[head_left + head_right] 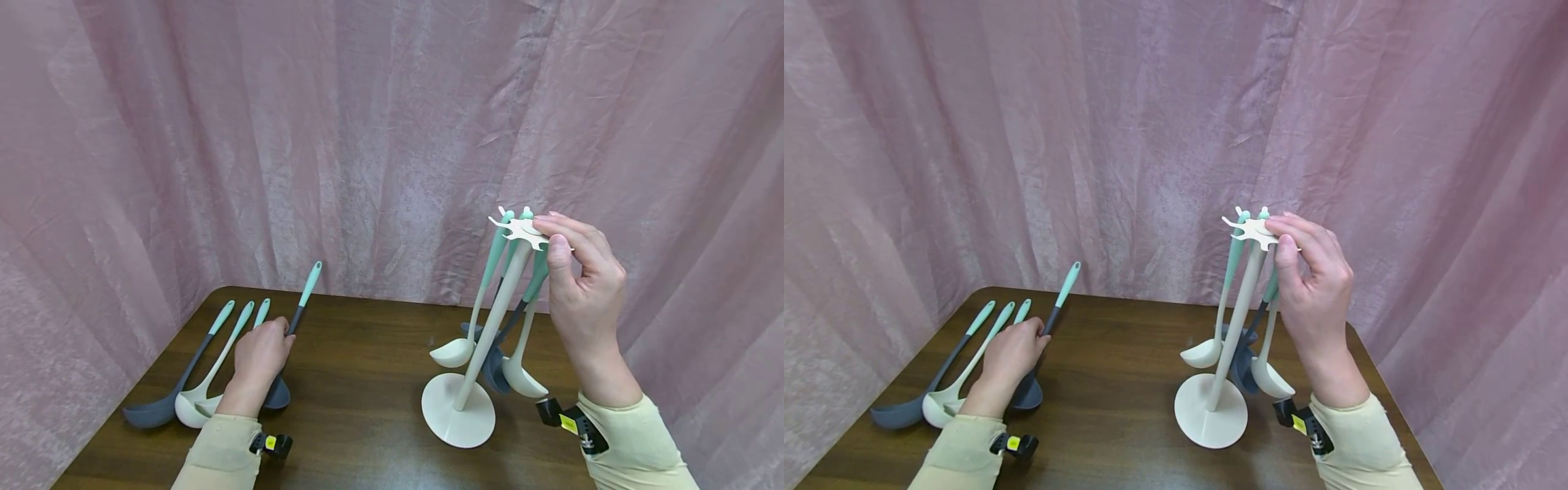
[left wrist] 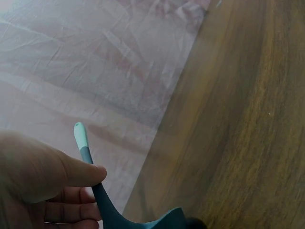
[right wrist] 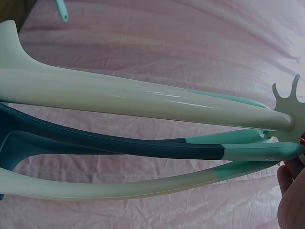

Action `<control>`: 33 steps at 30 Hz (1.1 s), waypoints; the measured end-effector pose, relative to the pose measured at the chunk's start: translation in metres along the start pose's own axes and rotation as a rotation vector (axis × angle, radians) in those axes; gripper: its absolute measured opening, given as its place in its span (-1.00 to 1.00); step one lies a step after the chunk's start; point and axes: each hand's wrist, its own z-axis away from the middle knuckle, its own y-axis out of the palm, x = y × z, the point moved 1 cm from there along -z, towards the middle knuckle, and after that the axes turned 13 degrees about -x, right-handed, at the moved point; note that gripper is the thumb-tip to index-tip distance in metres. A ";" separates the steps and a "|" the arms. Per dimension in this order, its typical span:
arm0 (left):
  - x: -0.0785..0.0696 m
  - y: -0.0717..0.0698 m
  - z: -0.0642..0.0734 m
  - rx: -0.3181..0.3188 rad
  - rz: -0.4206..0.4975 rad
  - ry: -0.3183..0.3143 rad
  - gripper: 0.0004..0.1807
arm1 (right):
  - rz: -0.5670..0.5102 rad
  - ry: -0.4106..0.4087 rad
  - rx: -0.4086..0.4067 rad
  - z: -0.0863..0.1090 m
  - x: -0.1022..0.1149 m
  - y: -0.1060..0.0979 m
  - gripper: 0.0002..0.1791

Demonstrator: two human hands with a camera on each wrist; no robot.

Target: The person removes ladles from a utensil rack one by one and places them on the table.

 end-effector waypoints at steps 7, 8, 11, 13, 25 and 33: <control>0.004 0.003 0.000 0.007 -0.017 -0.007 -0.81 | -0.001 0.006 -0.002 -0.001 -0.001 0.001 -0.68; 0.004 0.004 0.000 0.009 -0.019 -0.008 -0.82 | -0.003 0.007 -0.001 -0.001 -0.001 0.001 -0.68; 0.005 0.005 -0.001 0.018 -0.023 -0.012 -0.82 | -0.007 0.009 0.001 -0.002 -0.002 0.001 -0.68; 0.006 0.005 -0.001 0.024 -0.027 -0.015 -0.83 | -0.010 0.011 0.002 -0.002 -0.003 0.001 -0.68; 0.011 0.008 0.001 0.051 -0.035 -0.031 -0.83 | -0.014 0.018 0.008 0.000 -0.005 0.000 -0.68; 0.013 0.007 0.001 0.124 -0.068 -0.045 -0.83 | -0.009 0.015 0.009 0.000 -0.003 0.000 -0.68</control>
